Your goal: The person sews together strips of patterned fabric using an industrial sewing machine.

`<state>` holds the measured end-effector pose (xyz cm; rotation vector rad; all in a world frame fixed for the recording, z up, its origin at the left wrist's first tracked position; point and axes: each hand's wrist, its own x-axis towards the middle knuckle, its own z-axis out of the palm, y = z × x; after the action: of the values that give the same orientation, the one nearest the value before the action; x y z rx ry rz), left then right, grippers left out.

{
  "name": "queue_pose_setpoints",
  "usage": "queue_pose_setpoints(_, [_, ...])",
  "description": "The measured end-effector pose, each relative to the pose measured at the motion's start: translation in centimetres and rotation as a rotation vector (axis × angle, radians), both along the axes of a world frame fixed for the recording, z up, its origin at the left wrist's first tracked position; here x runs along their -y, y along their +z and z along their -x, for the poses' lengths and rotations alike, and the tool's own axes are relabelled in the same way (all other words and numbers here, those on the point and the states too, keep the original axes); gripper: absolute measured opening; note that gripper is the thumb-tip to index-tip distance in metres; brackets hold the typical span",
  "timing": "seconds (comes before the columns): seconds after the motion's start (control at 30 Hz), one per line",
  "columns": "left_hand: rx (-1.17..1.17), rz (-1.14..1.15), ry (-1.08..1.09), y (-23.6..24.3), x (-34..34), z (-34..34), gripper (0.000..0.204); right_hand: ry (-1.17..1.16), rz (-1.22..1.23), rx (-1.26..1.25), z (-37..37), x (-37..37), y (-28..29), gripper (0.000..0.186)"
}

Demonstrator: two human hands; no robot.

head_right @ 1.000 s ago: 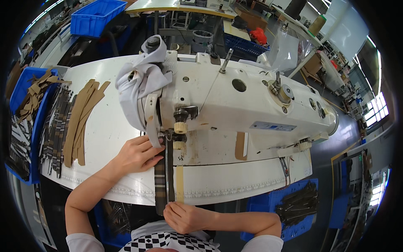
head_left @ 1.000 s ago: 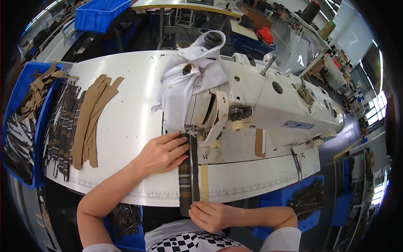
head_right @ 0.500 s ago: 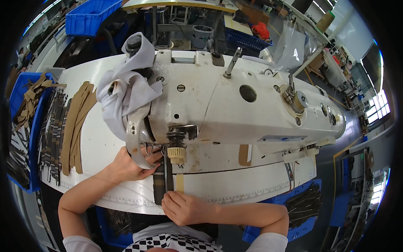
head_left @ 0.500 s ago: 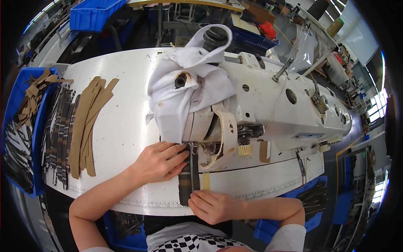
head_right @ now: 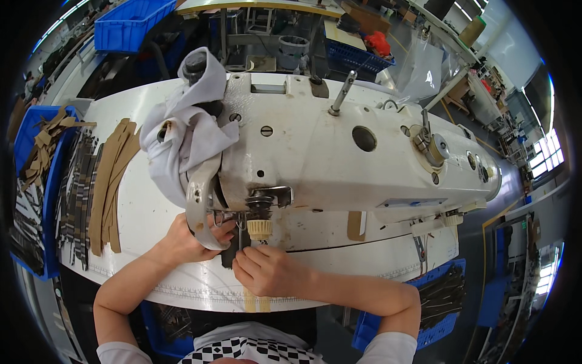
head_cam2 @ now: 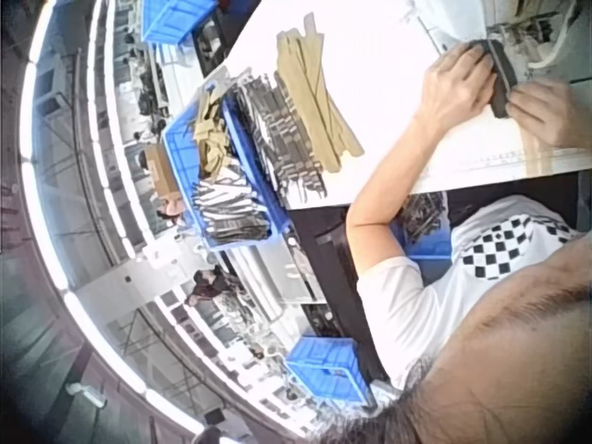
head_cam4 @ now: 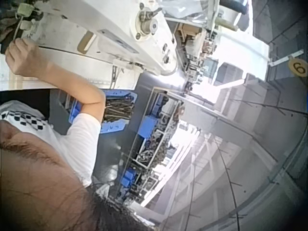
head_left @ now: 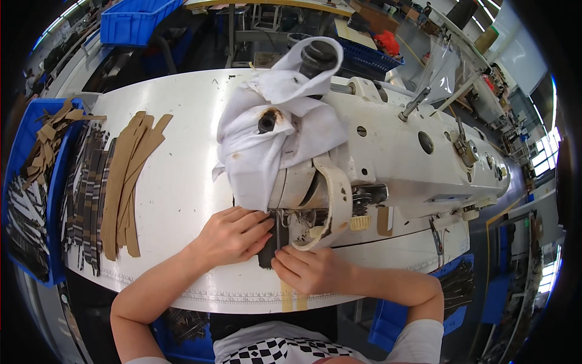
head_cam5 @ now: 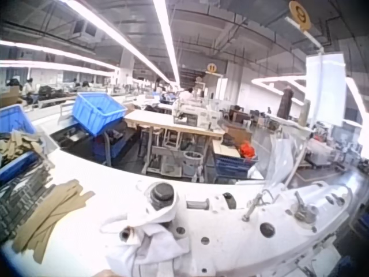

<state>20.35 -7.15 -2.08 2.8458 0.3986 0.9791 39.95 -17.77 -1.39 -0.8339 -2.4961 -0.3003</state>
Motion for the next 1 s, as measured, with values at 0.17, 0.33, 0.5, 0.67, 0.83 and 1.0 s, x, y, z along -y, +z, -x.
queue_pose_setpoints(0.17, [-0.018, 0.041, 0.026, -0.2, 0.0, 0.3, 0.022, -0.014, -0.058, 0.041, -0.3, -1.7, -0.2, 0.020])
queue_pose_setpoints(0.33, [0.014, 0.009, -0.003, -0.2, -0.6, 0.0, 0.018, -0.075, -0.106, -0.002, -0.7, -2.9, 1.1, 0.017])
queue_pose_setpoints(0.5, [0.055, 0.025, -0.014, -0.8, -0.7, -0.3, 0.014, -0.074, -0.067, 0.003, -1.4, -3.9, 0.5, 0.015])
queue_pose_setpoints(0.67, [-0.002, 0.050, 0.038, -1.1, -0.9, 0.0, 0.013, -0.203, -0.102, -0.120, -1.2, -5.0, -2.3, 0.011])
queue_pose_setpoints(0.83, [0.018, 0.066, -0.004, -0.1, -1.0, 0.1, 0.018, -0.357, 0.065, -0.391, -1.7, -3.4, -2.0, 0.014])
queue_pose_setpoints(1.0, [0.014, 0.050, -0.036, -0.5, -0.9, 0.3, 0.020, -0.384, 0.900, -0.975, -3.7, -3.8, -2.3, 0.025])
